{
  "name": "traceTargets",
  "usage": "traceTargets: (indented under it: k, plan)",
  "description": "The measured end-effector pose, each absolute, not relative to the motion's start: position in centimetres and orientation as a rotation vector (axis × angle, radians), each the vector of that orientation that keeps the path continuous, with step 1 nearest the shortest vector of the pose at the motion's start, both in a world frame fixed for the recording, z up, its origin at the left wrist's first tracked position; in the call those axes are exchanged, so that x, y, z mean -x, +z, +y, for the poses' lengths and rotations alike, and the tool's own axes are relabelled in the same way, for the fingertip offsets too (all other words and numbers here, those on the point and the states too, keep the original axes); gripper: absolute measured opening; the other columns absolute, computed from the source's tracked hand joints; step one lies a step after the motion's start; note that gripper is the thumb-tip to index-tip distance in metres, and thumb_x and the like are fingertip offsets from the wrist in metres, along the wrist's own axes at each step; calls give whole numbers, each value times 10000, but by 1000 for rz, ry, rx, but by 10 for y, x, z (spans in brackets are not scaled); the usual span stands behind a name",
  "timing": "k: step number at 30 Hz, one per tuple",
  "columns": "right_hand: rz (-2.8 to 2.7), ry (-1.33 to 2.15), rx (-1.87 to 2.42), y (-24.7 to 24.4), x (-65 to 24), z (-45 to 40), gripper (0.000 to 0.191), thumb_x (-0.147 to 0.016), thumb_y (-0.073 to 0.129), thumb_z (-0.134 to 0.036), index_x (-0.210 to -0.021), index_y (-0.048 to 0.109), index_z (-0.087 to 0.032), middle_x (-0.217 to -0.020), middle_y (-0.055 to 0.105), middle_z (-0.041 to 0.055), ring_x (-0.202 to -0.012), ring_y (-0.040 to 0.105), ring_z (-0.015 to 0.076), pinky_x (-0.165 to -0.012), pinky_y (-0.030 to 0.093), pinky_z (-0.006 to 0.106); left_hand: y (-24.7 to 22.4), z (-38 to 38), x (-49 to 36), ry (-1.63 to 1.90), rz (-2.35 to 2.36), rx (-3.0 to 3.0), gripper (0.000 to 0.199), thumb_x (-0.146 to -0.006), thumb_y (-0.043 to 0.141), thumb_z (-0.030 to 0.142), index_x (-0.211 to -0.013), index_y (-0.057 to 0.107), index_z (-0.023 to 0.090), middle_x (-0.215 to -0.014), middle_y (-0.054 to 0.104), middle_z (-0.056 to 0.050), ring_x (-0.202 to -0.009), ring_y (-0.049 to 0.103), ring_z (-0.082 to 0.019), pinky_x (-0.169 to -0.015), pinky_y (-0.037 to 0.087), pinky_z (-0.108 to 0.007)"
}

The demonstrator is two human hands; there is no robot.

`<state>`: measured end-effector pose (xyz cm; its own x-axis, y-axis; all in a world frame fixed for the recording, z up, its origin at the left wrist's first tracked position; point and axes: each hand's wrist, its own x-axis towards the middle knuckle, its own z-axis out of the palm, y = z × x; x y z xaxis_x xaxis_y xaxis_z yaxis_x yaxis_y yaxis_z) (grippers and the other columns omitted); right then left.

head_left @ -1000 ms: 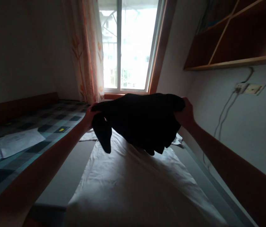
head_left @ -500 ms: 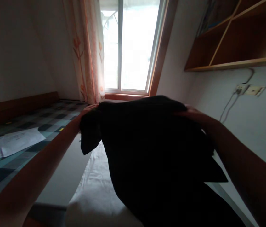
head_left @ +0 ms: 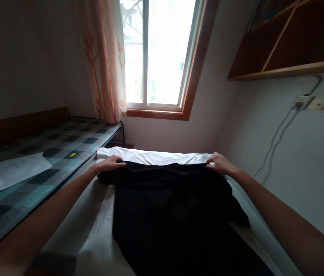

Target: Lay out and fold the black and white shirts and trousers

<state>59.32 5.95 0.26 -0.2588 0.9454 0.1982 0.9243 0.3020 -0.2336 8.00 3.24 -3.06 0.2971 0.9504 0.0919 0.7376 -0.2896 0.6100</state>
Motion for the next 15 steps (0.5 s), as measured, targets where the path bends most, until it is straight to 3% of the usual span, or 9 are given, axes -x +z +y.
traceTargets:
  k: [3,6,8,12,15]
  plan:
    - [-2085,30,1936,1,-593,62,170,-727,625,-282,-817,751,-213,-748,696,80,-692,660,235,-679,499,359,-25,32,-94,640,1481,-2130,351,-602,677,552,-637,661,203,-555,610,9,-559,533,-157,-541,388,-234]
    - [-1911,425,2049,-1,-584,58,239,-798,521,-226,-943,700,-164,-608,660,66,-534,639,210,-593,497,337,-22,27,-111,643,1485,-2164,340,-654,652,527,-761,704,209,-574,607,6,-562,548,-169,-573,414,-253]
    - [-1731,612,1978,-1,-575,52,290,-835,448,-206,-1043,637,-132,-634,672,78,-523,639,205,-575,503,330,-19,23,-118,675,1545,-2242,306,-719,615,480,-836,713,215,-633,611,-8,-612,570,-183,-616,433,-267]
    - [-1483,107,1583,0,-561,32,329,-878,420,-298,-1149,546,-160,-966,694,148,-844,674,255,-762,514,386,-11,17,-118,1106,1866,-2425,295,-872,466,348,-1023,687,224,-898,610,-64,-794,596,-207,-722,452,-292]
    - [-1585,-63,1447,-2,-560,20,365,-859,478,-388,-1158,530,-187,-1014,677,142,-920,649,285,-828,488,410,-10,12,-109,1257,1959,-2529,320,-901,414,272,-1105,652,210,-973,589,-82,-901,577,-221,-827,460,-324]
